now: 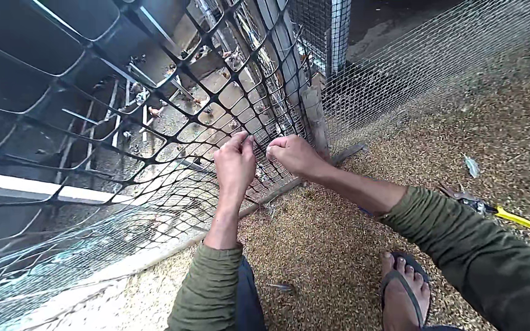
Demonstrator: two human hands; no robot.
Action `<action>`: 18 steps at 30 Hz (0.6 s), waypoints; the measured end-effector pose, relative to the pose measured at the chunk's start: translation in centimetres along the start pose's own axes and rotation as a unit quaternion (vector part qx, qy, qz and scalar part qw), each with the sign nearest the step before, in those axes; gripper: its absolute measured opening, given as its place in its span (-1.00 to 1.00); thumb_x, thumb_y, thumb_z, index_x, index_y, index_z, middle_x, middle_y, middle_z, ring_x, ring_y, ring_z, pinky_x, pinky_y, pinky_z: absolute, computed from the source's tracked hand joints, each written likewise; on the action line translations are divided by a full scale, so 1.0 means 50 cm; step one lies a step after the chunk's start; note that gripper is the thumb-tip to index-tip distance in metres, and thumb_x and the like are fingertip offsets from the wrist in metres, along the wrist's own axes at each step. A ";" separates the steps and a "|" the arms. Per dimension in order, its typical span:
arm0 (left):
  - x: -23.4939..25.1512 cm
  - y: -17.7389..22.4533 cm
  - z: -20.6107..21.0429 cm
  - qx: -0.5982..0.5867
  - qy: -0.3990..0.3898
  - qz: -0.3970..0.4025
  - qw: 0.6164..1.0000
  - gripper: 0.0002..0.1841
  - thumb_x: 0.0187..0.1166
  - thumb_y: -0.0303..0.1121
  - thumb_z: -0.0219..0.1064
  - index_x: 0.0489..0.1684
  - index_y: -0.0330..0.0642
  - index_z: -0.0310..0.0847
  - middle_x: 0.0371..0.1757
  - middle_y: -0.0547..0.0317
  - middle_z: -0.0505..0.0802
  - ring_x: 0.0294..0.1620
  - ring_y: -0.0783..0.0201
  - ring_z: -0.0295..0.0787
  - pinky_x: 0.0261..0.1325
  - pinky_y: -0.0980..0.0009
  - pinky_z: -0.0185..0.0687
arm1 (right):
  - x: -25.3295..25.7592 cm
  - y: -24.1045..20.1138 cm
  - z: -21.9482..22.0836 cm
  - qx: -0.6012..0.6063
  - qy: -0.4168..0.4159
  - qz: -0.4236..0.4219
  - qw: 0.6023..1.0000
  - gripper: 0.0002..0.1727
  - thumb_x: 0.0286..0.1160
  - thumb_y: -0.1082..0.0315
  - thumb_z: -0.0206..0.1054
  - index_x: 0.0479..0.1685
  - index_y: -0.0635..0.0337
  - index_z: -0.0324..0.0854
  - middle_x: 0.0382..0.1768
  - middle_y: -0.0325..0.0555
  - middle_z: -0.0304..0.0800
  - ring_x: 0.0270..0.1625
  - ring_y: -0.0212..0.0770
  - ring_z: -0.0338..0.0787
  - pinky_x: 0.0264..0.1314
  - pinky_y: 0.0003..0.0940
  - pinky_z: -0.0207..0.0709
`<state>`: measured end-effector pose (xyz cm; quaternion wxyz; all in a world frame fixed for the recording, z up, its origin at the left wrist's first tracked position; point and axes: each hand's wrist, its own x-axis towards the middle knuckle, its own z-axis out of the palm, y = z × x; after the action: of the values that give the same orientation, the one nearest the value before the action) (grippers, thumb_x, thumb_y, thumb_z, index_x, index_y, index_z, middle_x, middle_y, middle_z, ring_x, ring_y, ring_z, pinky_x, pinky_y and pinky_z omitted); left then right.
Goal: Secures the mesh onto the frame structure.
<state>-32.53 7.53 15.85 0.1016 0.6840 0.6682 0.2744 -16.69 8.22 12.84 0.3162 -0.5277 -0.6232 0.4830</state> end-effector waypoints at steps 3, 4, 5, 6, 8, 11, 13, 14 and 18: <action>0.001 0.007 -0.005 -0.039 -0.028 -0.038 0.998 -0.69 0.82 -0.20 0.18 0.20 -0.16 0.76 -0.34 0.03 0.82 -0.49 0.17 0.65 -0.32 0.09 0.59 | 0.013 -0.007 0.005 0.010 0.018 -0.007 1.000 -0.64 0.80 0.21 0.10 -0.01 0.12 0.85 -0.21 -0.04 0.85 -0.06 -0.07 0.79 0.01 0.07 0.57; 0.002 0.006 -0.004 -0.052 -0.031 -0.047 0.997 -0.70 0.82 -0.20 0.17 0.20 -0.16 0.75 -0.35 0.05 0.81 -0.51 0.21 0.61 -0.36 0.14 0.57 | 0.018 -0.007 0.009 0.016 0.028 -0.015 0.999 -0.64 0.80 0.21 0.10 -0.01 0.12 0.85 -0.19 -0.04 0.87 -0.04 -0.08 0.80 0.03 0.07 0.58; 0.002 0.006 -0.002 -0.062 -0.034 -0.056 0.996 -0.69 0.83 -0.20 0.17 0.23 -0.16 0.74 -0.35 0.05 0.80 -0.53 0.22 0.59 -0.37 0.15 0.55 | 0.022 -0.007 0.014 0.023 0.039 -0.022 0.999 -0.64 0.80 0.21 0.12 -0.01 0.12 0.86 -0.19 -0.03 0.86 -0.05 -0.08 0.80 0.04 0.07 0.57; 0.003 0.007 -0.001 -0.071 -0.038 -0.067 0.994 -0.67 0.83 -0.19 0.15 0.27 -0.17 0.71 -0.31 0.03 0.80 -0.49 0.21 0.60 -0.33 0.14 0.56 | 0.027 -0.008 0.018 0.028 0.047 -0.028 0.998 -0.65 0.80 0.20 0.13 -0.01 0.12 0.86 -0.18 -0.03 0.87 -0.03 -0.08 0.80 0.06 0.07 0.57; 0.005 0.009 0.006 -0.083 -0.038 -0.081 0.993 -0.66 0.84 -0.18 0.13 0.29 -0.17 0.68 -0.33 0.02 0.78 -0.49 0.21 0.59 -0.34 0.14 0.55 | 0.028 -0.014 0.024 0.035 0.050 -0.031 0.998 -0.64 0.80 0.19 0.14 0.07 0.12 0.86 -0.07 -0.01 0.89 0.09 -0.05 0.81 0.19 0.11 0.56; 0.009 0.010 0.018 -0.101 -0.045 -0.091 0.990 -0.67 0.88 -0.21 0.05 0.30 -0.19 0.61 -0.38 0.02 0.73 -0.52 0.18 0.57 -0.37 0.15 0.54 | 0.030 -0.018 0.029 0.042 0.059 -0.040 0.997 -0.64 0.80 0.17 0.15 0.05 0.13 0.86 -0.08 -0.03 0.89 0.07 -0.07 0.81 0.19 0.09 0.56; 0.011 0.006 0.023 -0.112 -0.052 -0.089 0.988 -0.67 0.89 -0.21 0.01 0.29 -0.21 0.57 -0.43 0.01 0.70 -0.56 0.16 0.57 -0.40 0.13 0.56 | 0.030 -0.020 0.029 0.047 0.062 -0.039 0.996 -0.65 0.80 0.19 0.15 0.03 0.13 0.86 -0.12 -0.03 0.89 0.02 -0.09 0.82 0.13 0.07 0.58; 0.012 0.004 0.025 -0.119 -0.053 -0.089 0.987 -0.67 0.90 -0.20 0.00 0.29 -0.20 0.56 -0.47 0.04 0.67 -0.60 0.18 0.55 -0.44 0.16 0.56 | 0.030 -0.019 0.029 0.050 0.062 -0.039 0.996 -0.65 0.80 0.19 0.15 0.04 0.13 0.86 -0.14 -0.03 0.89 0.01 -0.10 0.81 0.12 0.06 0.57; 0.011 -0.001 0.030 -0.147 -0.046 -0.085 0.984 -0.68 0.90 -0.21 0.00 0.28 -0.20 0.54 -0.54 0.09 0.63 -0.65 0.23 0.53 -0.49 0.23 0.56 | 0.030 -0.009 0.031 0.056 0.068 -0.043 0.995 -0.65 0.80 0.20 0.15 0.04 0.14 0.86 -0.15 -0.03 0.89 -0.01 -0.11 0.83 0.12 0.04 0.59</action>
<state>-31.82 8.40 14.71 0.2546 0.6139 0.6711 0.3287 -18.61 9.28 12.57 0.4076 -0.5134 -0.5945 0.4656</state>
